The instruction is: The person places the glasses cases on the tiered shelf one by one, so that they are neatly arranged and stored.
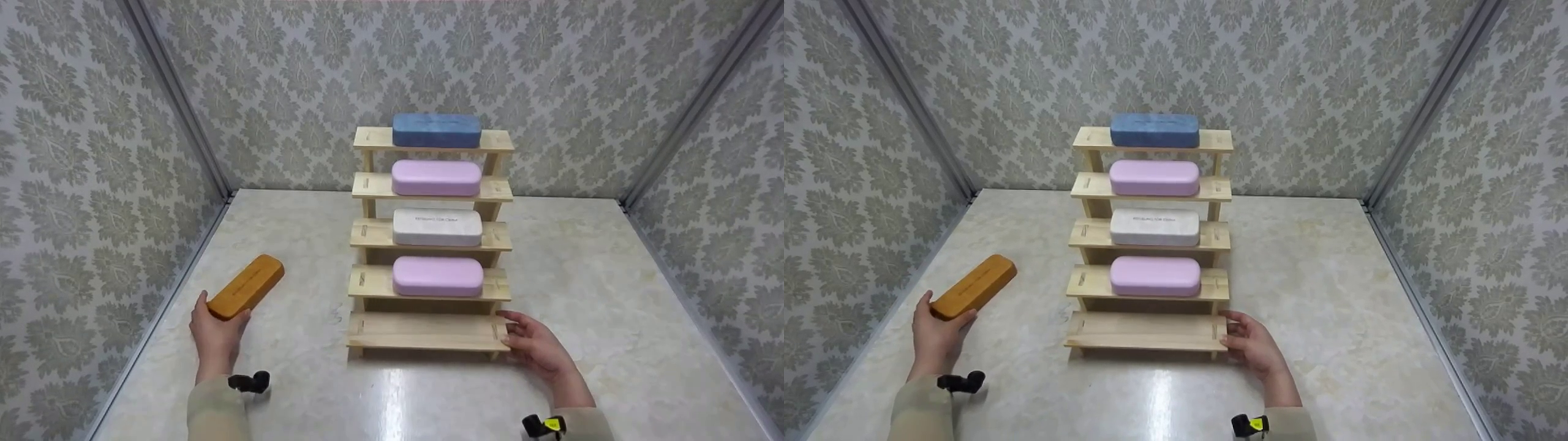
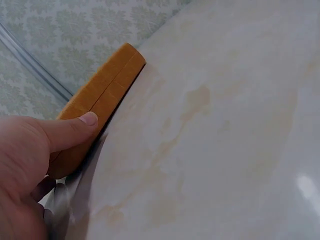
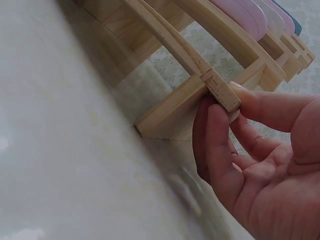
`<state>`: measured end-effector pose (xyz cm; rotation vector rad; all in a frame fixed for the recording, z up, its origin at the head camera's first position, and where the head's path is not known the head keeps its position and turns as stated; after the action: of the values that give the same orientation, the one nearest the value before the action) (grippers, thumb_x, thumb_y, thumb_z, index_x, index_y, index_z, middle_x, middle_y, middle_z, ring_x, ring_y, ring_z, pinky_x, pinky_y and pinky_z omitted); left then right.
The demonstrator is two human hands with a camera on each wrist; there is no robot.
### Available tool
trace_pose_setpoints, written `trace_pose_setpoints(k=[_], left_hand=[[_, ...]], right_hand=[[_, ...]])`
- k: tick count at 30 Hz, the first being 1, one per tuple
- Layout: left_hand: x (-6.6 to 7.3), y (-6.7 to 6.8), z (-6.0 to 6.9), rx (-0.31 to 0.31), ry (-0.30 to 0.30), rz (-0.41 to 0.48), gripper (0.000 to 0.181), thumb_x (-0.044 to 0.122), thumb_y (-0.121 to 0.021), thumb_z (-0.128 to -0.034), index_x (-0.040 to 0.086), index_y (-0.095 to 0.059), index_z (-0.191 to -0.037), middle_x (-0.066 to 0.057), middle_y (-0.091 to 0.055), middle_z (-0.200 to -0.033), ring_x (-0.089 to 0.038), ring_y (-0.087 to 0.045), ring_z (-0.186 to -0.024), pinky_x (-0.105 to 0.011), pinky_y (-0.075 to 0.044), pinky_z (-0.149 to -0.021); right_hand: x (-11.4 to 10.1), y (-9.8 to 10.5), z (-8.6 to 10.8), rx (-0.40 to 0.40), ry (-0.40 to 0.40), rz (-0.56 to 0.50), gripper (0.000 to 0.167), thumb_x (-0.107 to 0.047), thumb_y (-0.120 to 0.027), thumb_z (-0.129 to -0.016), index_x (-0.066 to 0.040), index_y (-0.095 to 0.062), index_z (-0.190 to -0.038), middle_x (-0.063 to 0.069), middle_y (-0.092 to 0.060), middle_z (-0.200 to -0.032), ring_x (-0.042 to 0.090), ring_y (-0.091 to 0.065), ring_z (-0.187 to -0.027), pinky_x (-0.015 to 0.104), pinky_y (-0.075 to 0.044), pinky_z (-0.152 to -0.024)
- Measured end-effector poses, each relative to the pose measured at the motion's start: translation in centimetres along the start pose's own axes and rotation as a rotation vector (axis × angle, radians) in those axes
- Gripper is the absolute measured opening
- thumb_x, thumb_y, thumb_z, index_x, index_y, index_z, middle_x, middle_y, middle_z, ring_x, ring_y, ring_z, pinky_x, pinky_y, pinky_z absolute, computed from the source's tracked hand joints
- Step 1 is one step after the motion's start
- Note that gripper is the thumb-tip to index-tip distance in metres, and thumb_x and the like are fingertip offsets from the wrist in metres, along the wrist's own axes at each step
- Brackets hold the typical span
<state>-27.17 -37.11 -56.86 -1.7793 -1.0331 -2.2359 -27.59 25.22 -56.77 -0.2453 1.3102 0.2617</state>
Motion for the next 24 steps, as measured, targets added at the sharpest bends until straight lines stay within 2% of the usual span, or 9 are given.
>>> trace_pose_setpoints(k=[5, 11, 16, 24], left_hand=[[0.2, -0.1, 0.7, 0.005, 0.053, 0.143, 0.105, 0.016, -0.077, -0.0928, 0.029, -0.004, -0.167, -0.01, -0.008, -0.173, -0.035, -0.023, -0.156, -0.05, -0.026, -0.128], [0.1, -0.1, 1.3, 0.018, 0.105, 0.27, 0.101, 0.012, -0.079, -0.0902, 0.034, -0.014, -0.165, -0.002, -0.011, -0.172, -0.03, -0.025, -0.156, -0.046, -0.041, -0.12], [0.0, 0.0, 1.6, 0.026, 0.126, 0.305, 0.095, 0.012, -0.079, -0.0899, 0.033, -0.021, -0.162, 0.0, -0.012, -0.172, -0.029, -0.027, -0.155, -0.045, -0.038, -0.122], [0.5, 0.3, 2.8, 0.022, 0.057, 0.297, 0.09, 0.01, -0.08, -0.0891, 0.025, -0.026, -0.16, -0.004, -0.013, -0.171, -0.03, -0.028, -0.155, -0.046, -0.033, -0.125]], right_hand=[[0.0, 0.1, 0.0, 0.017, 0.002, 0.016, 0.075, -0.01, -0.068, -0.097, 0.006, -0.027, -0.157, 0.005, -0.064, -0.128, 0.013, -0.07, -0.104, 0.029, -0.061, -0.084], [0.1, 0.0, 0.0, 0.01, 0.006, 0.011, 0.075, -0.009, -0.067, -0.097, 0.007, -0.025, -0.157, 0.005, -0.064, -0.129, 0.014, -0.07, -0.105, 0.03, -0.061, -0.085], [0.0, 0.0, -0.1, -0.001, 0.016, -0.006, 0.076, -0.008, -0.067, -0.097, 0.009, -0.023, -0.157, 0.005, -0.064, -0.128, 0.013, -0.07, -0.105, 0.029, -0.061, -0.085], [0.0, 0.0, -0.1, -0.007, 0.024, 0.008, 0.076, -0.01, -0.066, -0.098, 0.009, -0.023, -0.157, 0.005, -0.063, -0.128, 0.012, -0.07, -0.104, 0.028, -0.061, -0.085]])
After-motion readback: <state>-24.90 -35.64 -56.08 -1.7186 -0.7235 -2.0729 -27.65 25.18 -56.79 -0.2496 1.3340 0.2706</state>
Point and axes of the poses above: each hand's wrist, its own z-axis away from the middle knuckle, its own y-axis out of the back of the hand, x = y × z, the point moved 6 cm from there along -z, towards the middle knuckle
